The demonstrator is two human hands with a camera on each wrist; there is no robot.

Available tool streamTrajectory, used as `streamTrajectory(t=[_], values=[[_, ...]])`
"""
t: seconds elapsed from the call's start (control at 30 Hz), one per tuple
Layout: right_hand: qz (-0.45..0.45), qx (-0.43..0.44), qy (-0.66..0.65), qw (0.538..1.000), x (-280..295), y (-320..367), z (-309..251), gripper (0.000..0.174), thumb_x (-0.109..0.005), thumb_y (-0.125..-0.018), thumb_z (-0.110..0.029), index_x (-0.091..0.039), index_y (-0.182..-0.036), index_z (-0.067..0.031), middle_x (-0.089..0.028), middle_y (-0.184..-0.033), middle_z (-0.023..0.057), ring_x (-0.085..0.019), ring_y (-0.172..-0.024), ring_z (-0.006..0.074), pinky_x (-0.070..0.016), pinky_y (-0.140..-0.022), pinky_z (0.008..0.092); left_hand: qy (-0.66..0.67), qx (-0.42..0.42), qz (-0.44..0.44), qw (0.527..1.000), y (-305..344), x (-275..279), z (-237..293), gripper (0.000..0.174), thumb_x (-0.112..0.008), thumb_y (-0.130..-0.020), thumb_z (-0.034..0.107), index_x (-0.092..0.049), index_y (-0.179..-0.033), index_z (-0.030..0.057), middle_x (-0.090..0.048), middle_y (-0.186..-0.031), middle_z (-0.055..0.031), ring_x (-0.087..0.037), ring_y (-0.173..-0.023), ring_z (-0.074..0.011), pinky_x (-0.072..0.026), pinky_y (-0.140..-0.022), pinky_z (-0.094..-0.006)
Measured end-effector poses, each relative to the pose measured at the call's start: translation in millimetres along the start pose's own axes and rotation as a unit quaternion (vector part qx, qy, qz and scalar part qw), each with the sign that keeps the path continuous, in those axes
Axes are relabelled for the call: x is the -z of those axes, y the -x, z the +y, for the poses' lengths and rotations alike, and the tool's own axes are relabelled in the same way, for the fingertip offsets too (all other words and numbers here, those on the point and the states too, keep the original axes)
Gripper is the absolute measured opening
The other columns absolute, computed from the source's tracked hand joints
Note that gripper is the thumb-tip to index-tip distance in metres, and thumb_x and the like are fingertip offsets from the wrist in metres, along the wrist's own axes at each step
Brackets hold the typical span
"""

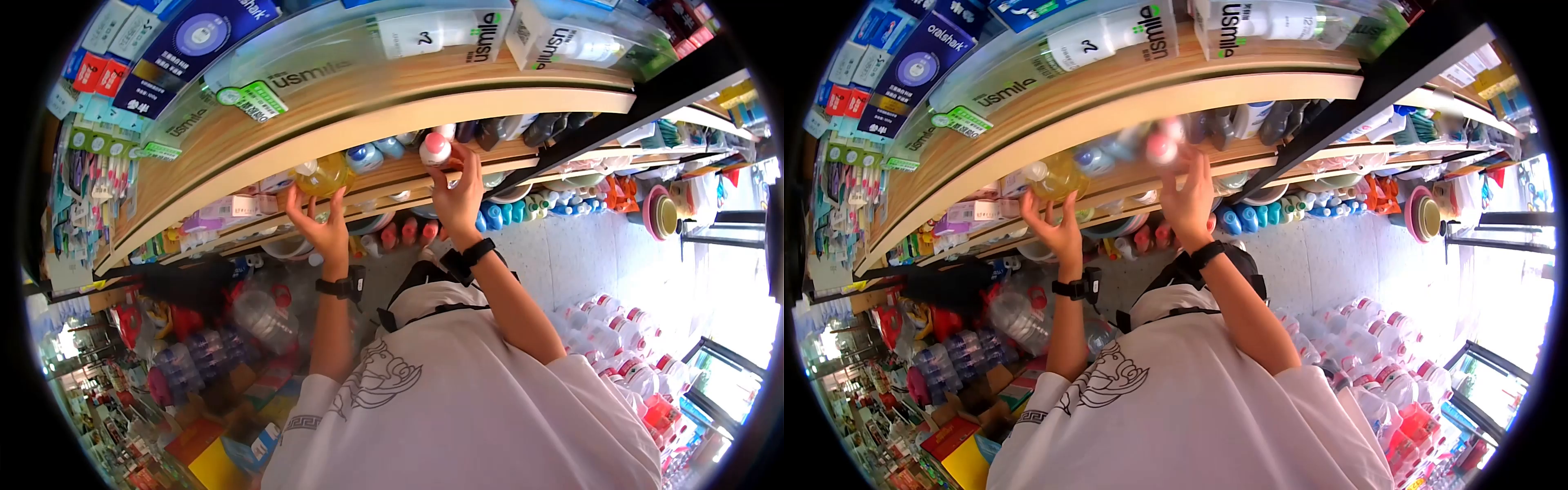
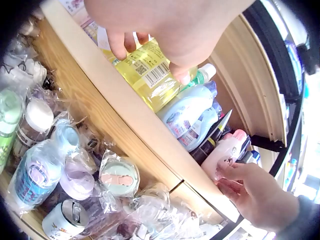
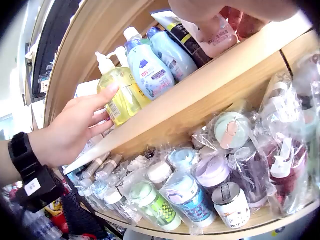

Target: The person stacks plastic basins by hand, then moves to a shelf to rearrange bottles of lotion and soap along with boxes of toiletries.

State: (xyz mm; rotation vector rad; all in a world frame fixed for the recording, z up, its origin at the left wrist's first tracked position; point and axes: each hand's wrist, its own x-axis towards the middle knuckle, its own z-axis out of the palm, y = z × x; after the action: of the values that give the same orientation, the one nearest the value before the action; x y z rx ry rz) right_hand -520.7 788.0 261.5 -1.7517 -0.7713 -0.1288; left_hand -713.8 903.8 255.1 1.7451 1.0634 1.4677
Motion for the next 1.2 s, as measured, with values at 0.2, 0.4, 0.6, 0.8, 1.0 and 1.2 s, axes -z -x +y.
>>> streamTrajectory(t=[0.2,0.4,0.6,0.8,1.0,1.2], values=[[-0.011,-0.021,-0.004,1.000,1.1,1.4,-4.2,0.052,-0.075,-0.082,0.003,-0.054,-0.129,-0.0008,-0.061,-0.113,0.0162,-0.065,-0.096,0.0297,-0.0529,-0.085,0.0389,-0.004,0.003,-0.011,1.000,0.9,-2.6,6.4,0.074,-0.085,-0.086,0.009,-0.041,-0.145,0.0050,-0.052,-0.142,-0.0142,-0.052,-0.130,-0.0247,-0.0475,-0.106,-0.0401],[-0.006,0.003,-0.002,1.000,0.8,2.4,0.6,0.052,-0.076,-0.083,0.002,-0.054,-0.130,-0.0009,-0.059,-0.113,0.0157,-0.065,-0.094,0.0294,-0.0527,-0.084,0.0390,0.002,0.012,-0.018,1.000,0.1,-2.2,11.3,0.074,-0.084,-0.086,0.010,-0.041,-0.145,0.0057,-0.052,-0.141,-0.0144,-0.052,-0.130,-0.0247,-0.0463,-0.107,-0.0404],[-0.012,-0.008,-0.030,0.999,7.6,2.0,-5.3,0.052,-0.078,-0.084,-0.001,-0.055,-0.131,-0.0016,-0.060,-0.114,0.0143,-0.065,-0.098,0.0279,-0.0539,-0.087,0.0373,-0.004,0.015,-0.023,1.000,-0.7,-0.5,11.6,0.074,-0.084,-0.086,0.010,-0.041,-0.145,0.0061,-0.051,-0.142,-0.0141,-0.052,-0.131,-0.0244,-0.0457,-0.107,-0.0404],[0.072,0.013,-0.020,0.997,47.1,-1.3,19.2,0.042,-0.077,-0.085,0.004,-0.060,-0.123,-0.0013,-0.061,-0.116,0.0131,-0.065,-0.099,0.0261,-0.0573,-0.084,0.0327,0.027,0.009,-0.034,0.999,-0.4,6.3,14.7,0.070,-0.081,-0.089,0.007,-0.039,-0.146,0.0060,-0.049,-0.144,-0.0144,-0.050,-0.133,-0.0252,-0.0462,-0.107,-0.0389],[0.075,0.015,0.062,0.995,69.7,-34.4,27.5,0.044,-0.079,-0.084,-0.006,-0.060,-0.124,-0.0019,-0.062,-0.111,0.0127,-0.064,-0.096,0.0273,-0.0539,-0.075,0.0359,0.007,0.016,-0.021,1.000,28.4,35.9,-0.5,0.041,-0.067,-0.097,0.004,-0.048,-0.132,0.0018,-0.060,-0.122,-0.0137,-0.059,-0.103,-0.0180,-0.0492,-0.088,-0.0317],[0.041,-0.038,0.088,0.995,59.7,-47.6,33.7,0.031,-0.080,-0.085,-0.013,-0.066,-0.109,0.0007,-0.062,-0.097,0.0144,-0.066,-0.076,0.0302,-0.0512,-0.066,0.0404,0.011,-0.134,-0.269,0.954,70.2,-8.2,57.3,0.029,-0.068,-0.089,0.004,-0.061,-0.117,0.0014,-0.065,-0.107,-0.0138,-0.064,-0.091,-0.0257,-0.0515,-0.082,-0.0347]])
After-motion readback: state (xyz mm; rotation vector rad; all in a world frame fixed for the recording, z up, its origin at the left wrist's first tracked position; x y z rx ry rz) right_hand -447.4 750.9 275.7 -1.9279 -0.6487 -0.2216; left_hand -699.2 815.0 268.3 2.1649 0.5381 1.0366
